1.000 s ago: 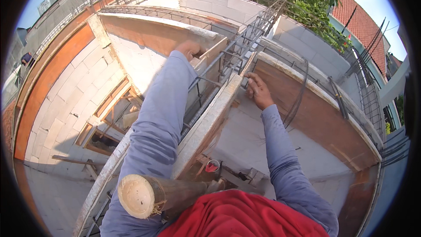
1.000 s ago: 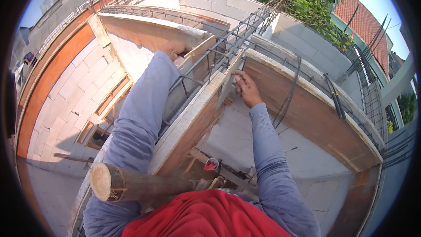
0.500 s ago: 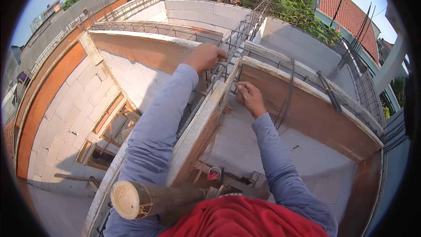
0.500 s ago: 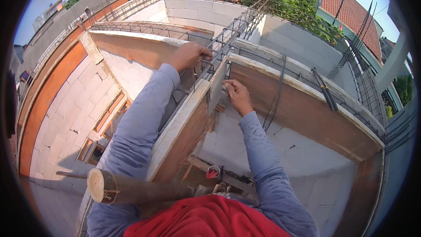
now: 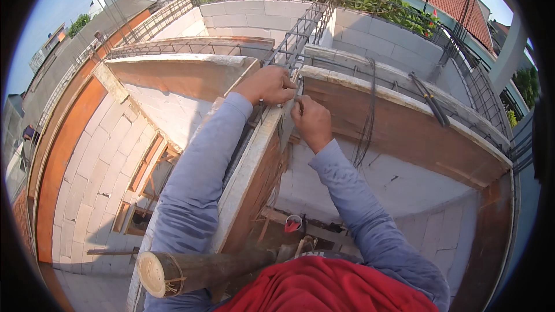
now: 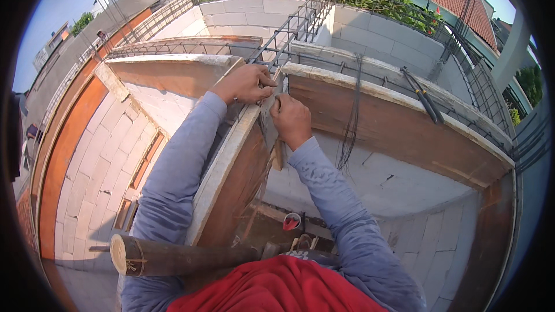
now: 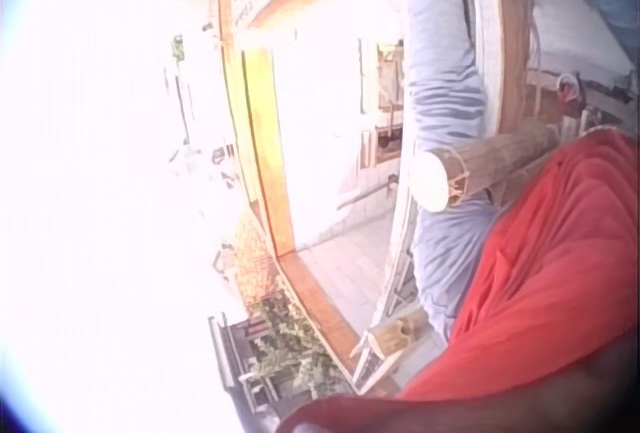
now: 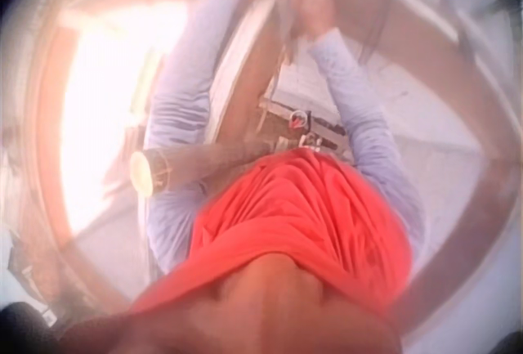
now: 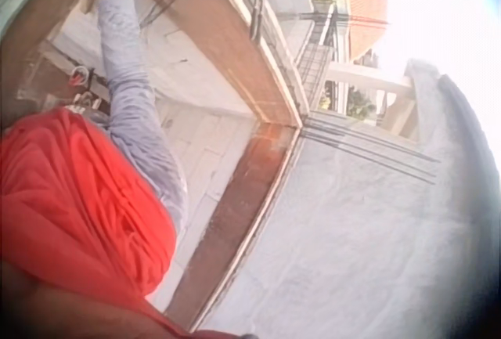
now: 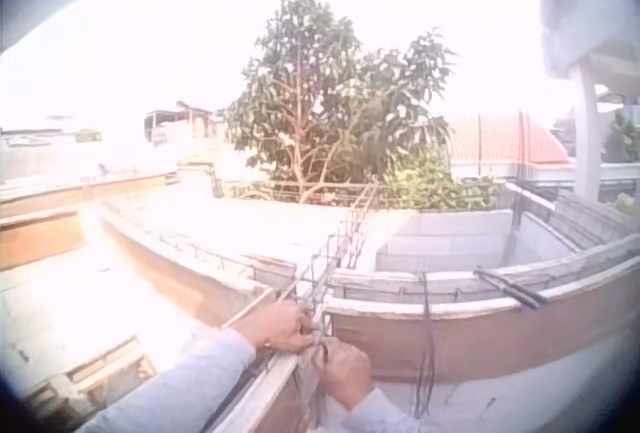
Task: The person secures rebar cages to a wooden formwork using wire and pliers, and then positions small spacers beneath the rebar to maintain clearance from the formwork.
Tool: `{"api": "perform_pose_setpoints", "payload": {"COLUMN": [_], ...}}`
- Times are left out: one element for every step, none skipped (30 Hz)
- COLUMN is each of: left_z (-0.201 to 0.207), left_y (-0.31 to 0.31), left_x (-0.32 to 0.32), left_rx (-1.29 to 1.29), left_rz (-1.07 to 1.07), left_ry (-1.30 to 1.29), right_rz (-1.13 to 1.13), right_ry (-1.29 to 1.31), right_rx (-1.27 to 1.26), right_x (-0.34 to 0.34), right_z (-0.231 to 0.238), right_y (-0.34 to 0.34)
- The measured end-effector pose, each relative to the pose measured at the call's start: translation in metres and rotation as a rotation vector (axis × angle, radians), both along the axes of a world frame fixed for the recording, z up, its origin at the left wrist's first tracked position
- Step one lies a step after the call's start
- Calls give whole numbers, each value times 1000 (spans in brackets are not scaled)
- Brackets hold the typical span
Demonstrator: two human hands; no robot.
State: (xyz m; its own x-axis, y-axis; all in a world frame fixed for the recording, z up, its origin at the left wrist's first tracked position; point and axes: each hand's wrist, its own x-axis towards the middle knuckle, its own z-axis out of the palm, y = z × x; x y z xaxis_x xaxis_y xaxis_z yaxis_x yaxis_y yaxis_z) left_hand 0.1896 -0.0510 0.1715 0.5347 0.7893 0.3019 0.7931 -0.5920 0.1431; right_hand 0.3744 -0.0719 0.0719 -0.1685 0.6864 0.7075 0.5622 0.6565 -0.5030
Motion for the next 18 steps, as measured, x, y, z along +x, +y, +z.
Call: {"api": "perform_pose_setpoints", "payload": {"left_z": [4,3,3,3,2,1,-1,-2,-4,-5,-6,-7,-8,-7,-6,-6,-6,-5], "left_y": [-2,-1,1,3,4,4,4,4,2,1,0,-1,-2,-1,-1,0,0,0], "left_x": [8,5,1,-3,-3,-4,-5,-2,0,1,2,3,3,4,4,6,7,8], "left_rx": [-13,-27,-41,-55,-67,-79,-92,-62,-32,-2,12,26,39,30,20,11,9,7], "left_rz": [18,16,13,9,18,27,37,6,-24,-54,-56,-59,-61,-54,-47,-40,-30,-20], "left_ry": [49,70,90,111,109,107,106,126,147,167,149,131,114,116,118,121,131,142], "right_rz": [-37,-34,-31,-29,-31,-32,-33,-34,-35,-35,-26,-17,-8,10,28,46,40,34], "right_ry": [-41,-37,-35,-32,-57,-82,-106,-105,-105,-104,-74,-44,-15,-34,-52,-70,29,129], "right_rx": [19,18,16,14,-2,-19,-35,16,67,117,221,324,428,352,275,199,20,-158], "right_x": [4,3,4,4,6,8,9,11,11,11,10,8,7,8,7,6,2,-3], "right_z": [1,4,6,9,10,12,13,12,13,13,17,21,23,22,19,15,11,6], "right_y": [2,2,2,1,-3,-7,-10,-10,-7,-4,1,7,10,13,16,19,19,17]}}
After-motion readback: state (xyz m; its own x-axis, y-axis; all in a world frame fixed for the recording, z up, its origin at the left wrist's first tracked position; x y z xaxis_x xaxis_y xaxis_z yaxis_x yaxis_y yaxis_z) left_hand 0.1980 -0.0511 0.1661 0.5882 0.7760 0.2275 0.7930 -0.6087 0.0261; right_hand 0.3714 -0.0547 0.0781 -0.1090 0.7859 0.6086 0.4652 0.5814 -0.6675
